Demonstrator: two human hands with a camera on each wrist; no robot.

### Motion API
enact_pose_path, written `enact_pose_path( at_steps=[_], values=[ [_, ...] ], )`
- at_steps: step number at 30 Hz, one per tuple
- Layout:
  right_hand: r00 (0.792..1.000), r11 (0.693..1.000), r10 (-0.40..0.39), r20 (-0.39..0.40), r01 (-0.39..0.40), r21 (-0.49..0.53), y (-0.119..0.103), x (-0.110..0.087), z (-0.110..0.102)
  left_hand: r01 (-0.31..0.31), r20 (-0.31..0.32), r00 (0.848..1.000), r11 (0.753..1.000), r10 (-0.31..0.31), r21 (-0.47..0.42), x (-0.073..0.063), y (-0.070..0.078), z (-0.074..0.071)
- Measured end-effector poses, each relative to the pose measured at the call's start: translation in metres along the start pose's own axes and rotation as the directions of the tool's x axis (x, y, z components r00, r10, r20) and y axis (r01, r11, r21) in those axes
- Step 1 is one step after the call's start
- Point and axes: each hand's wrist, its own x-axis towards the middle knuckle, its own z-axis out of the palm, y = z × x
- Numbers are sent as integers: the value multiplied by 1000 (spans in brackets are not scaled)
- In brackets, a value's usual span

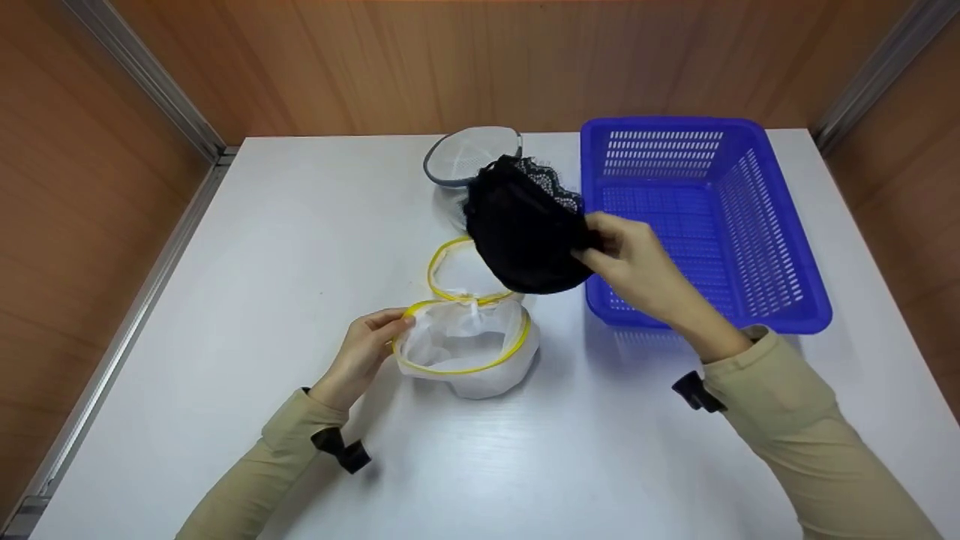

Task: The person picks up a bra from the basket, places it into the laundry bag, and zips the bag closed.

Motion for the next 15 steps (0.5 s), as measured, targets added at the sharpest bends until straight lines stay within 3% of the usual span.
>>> enact_pose_path(
  at_steps=[8,15],
  values=[
    [998,962,-36,58,19,271,7,1,24,7,3,1000,1000,-7,3,0,3,0],
    [978,924,-100,184,22,383,16,4,38,13,13,1000,1000,-13,-4,-2,4,0]
  ],
)
